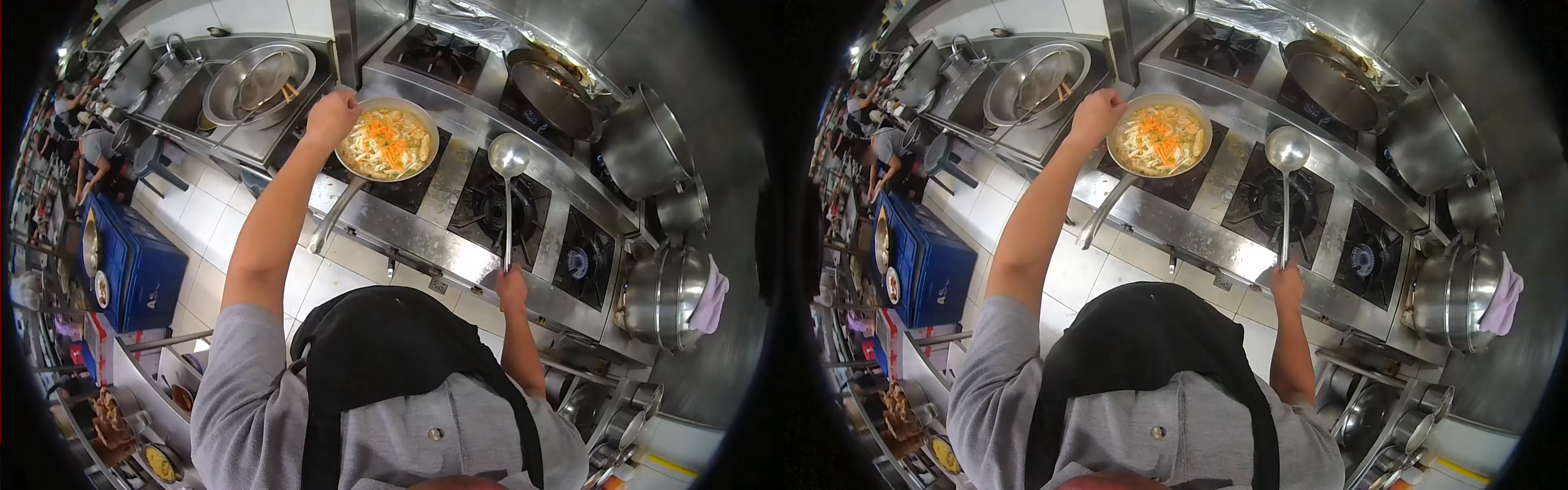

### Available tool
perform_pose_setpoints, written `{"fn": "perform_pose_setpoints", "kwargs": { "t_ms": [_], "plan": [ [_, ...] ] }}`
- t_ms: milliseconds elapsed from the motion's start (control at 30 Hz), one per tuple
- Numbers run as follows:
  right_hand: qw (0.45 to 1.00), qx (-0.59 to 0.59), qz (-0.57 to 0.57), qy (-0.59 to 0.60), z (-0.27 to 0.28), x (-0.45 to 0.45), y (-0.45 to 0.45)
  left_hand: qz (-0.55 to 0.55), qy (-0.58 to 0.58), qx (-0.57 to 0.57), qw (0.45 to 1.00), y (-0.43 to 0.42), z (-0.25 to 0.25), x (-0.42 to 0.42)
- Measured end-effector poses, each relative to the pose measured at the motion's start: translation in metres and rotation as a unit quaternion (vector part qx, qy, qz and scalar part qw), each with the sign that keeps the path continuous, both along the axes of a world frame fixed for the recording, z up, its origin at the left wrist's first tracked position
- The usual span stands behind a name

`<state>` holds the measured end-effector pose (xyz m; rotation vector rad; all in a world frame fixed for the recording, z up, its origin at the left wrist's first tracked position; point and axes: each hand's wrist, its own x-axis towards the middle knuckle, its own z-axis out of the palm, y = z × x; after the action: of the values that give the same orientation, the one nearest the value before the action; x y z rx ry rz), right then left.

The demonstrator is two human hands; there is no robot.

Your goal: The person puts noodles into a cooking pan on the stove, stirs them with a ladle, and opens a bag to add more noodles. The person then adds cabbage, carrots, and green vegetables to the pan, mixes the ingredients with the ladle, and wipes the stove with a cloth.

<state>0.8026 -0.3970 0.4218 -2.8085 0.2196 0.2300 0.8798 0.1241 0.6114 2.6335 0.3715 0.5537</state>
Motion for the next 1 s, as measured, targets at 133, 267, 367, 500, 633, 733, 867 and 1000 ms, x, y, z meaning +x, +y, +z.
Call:
{"fn": "perform_pose_setpoints", "kwargs": {
  "t_ms": [133,267,367,500,633,733,867,1000],
  "plan": [
    [0.999,-0.033,-0.001,-0.012,-0.017,0.006,0.009,-0.029,-0.040,-0.041,0.998,0.012,-0.008,0.017],
    [0.989,0.125,-0.028,0.073,0.015,0.013,0.026,-0.064,-0.020,-0.105,0.992,0.044,-0.018,-0.034],
    [0.752,0.580,-0.189,0.250,0.012,0.021,0.043,-0.093,0.143,-0.385,0.907,0.079,-0.058,-0.108],
    [0.817,0.521,-0.203,0.139,0.078,-0.035,0.126,-0.050,0.364,-0.476,0.799,0.105,-0.173,-0.187],
    [0.884,0.443,-0.125,0.085,0.107,-0.093,0.173,-0.001,0.329,-0.583,0.743,0.095,-0.299,-0.193],
    [0.904,0.402,-0.111,0.091,0.138,-0.117,0.215,0.074,0.291,-0.619,0.725,0.072,-0.352,-0.185],
    [0.933,0.337,-0.061,0.115,0.157,-0.129,0.243,0.064,0.283,-0.629,0.721,0.038,-0.380,-0.168],
    [0.943,0.306,-0.057,0.119,0.161,-0.130,0.250,0.043,0.266,-0.618,0.739,0.011,-0.381,-0.156]
  ]
}}
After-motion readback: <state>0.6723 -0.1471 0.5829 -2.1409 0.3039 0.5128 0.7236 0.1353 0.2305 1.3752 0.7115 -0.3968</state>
